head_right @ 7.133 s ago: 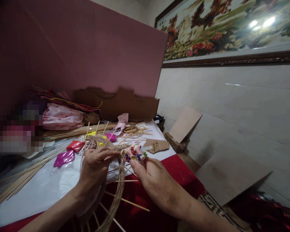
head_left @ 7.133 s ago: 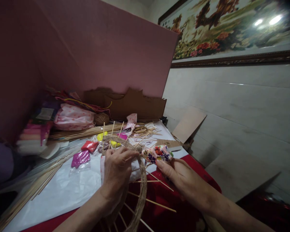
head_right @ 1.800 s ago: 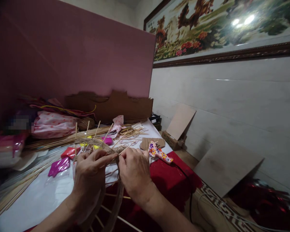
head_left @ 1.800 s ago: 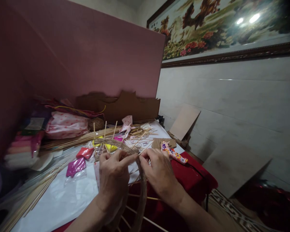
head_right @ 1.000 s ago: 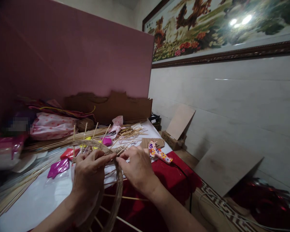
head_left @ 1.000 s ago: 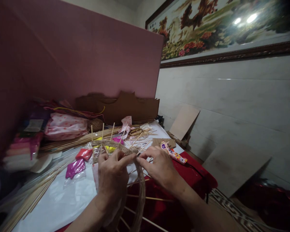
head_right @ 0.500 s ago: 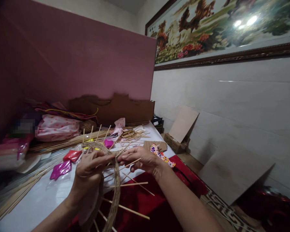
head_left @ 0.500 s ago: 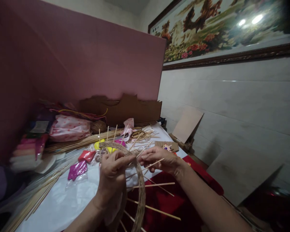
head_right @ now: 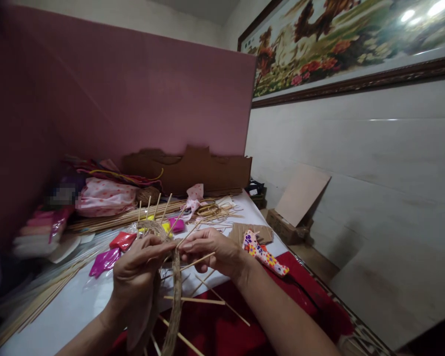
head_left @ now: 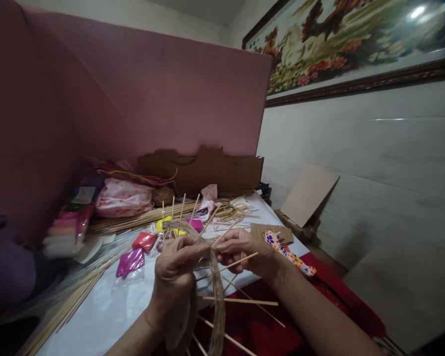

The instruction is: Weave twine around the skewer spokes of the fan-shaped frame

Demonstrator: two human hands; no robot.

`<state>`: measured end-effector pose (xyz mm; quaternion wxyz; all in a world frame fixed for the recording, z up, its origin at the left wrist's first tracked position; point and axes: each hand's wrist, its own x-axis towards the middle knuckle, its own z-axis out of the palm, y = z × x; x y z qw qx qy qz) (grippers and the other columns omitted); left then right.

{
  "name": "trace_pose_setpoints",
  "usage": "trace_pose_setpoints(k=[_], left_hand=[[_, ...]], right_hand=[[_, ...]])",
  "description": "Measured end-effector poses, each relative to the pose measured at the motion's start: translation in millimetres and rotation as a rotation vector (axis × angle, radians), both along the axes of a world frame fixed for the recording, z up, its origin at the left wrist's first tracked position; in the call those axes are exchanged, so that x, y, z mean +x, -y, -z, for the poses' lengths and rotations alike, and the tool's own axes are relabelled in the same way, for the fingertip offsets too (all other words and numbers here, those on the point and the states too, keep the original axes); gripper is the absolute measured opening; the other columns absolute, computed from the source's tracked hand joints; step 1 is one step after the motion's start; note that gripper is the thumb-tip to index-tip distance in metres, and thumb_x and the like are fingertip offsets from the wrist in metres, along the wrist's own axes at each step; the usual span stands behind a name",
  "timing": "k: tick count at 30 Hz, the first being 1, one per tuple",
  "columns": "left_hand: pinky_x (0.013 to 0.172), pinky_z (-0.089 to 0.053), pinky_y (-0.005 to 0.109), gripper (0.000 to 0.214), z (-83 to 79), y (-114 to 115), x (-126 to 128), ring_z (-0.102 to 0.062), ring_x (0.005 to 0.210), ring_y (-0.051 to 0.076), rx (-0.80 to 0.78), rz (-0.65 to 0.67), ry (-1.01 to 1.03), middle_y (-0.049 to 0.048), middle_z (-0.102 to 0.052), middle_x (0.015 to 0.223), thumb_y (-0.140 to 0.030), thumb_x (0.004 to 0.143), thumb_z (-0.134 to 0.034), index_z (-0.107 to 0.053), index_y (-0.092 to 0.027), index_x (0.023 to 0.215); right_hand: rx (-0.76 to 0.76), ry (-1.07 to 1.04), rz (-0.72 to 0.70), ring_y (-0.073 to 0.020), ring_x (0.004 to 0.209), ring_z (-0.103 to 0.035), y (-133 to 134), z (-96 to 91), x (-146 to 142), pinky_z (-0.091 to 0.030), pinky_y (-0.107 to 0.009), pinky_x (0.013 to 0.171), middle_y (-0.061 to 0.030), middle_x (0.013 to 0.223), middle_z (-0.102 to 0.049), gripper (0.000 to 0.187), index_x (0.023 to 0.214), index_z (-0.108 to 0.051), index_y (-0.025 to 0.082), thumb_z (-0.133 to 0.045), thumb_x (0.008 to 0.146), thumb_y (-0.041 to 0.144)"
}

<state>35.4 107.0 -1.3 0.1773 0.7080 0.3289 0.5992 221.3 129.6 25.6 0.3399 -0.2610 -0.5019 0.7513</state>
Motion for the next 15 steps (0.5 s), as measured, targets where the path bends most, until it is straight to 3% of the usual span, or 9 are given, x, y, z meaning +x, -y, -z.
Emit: trace_pose_setpoints(k=[5, 11, 15], left_hand=[[0.066, -0.035, 0.029, 0.034, 1.7, -1.0, -1.3, -0.049, 0.072, 0.014, 0.016, -0.02, -0.011, -0.0024, -0.056, 0.073, -0.009, 0.079, -0.059, -0.07, -0.038, 0.093], [0.066, -0.035, 0.028, 0.032, 5.7, -0.8, 2.8, -0.049, 0.071, 0.013, -0.025, 0.0, 0.009, -0.0019, -0.055, 0.073, -0.01, 0.081, -0.057, -0.071, -0.037, 0.091], [0.062, -0.035, 0.027, 0.026, 3.7, -0.2, 4.1, -0.051, 0.072, 0.014, -0.098, 0.012, 0.065, -0.0004, -0.058, 0.074, -0.012, 0.08, -0.058, -0.072, -0.033, 0.088]], right_hand=[[-0.025, -0.103, 0.047, -0.0032, 0.038, -0.045, 2.7, 10.7, -9.0, -0.031, -0.015, 0.034, 0.0006, 0.058, -0.06, 0.019, 0.071, -0.067, 0.009, -0.071, 0.066, 0.027], [-0.094, -0.236, 0.225, -0.0037, 0.049, -0.049, 7.5, 6.1, -7.9, -0.034, -0.014, 0.042, 0.0006, 0.063, -0.06, 0.016, 0.074, -0.066, 0.011, -0.071, 0.065, 0.023], [-0.048, -0.162, 0.3, -0.0025, 0.039, -0.043, 7.5, 4.2, -3.8, -0.027, -0.014, 0.034, 0.0024, 0.06, -0.058, 0.016, 0.074, -0.064, 0.013, -0.068, 0.068, 0.027]])
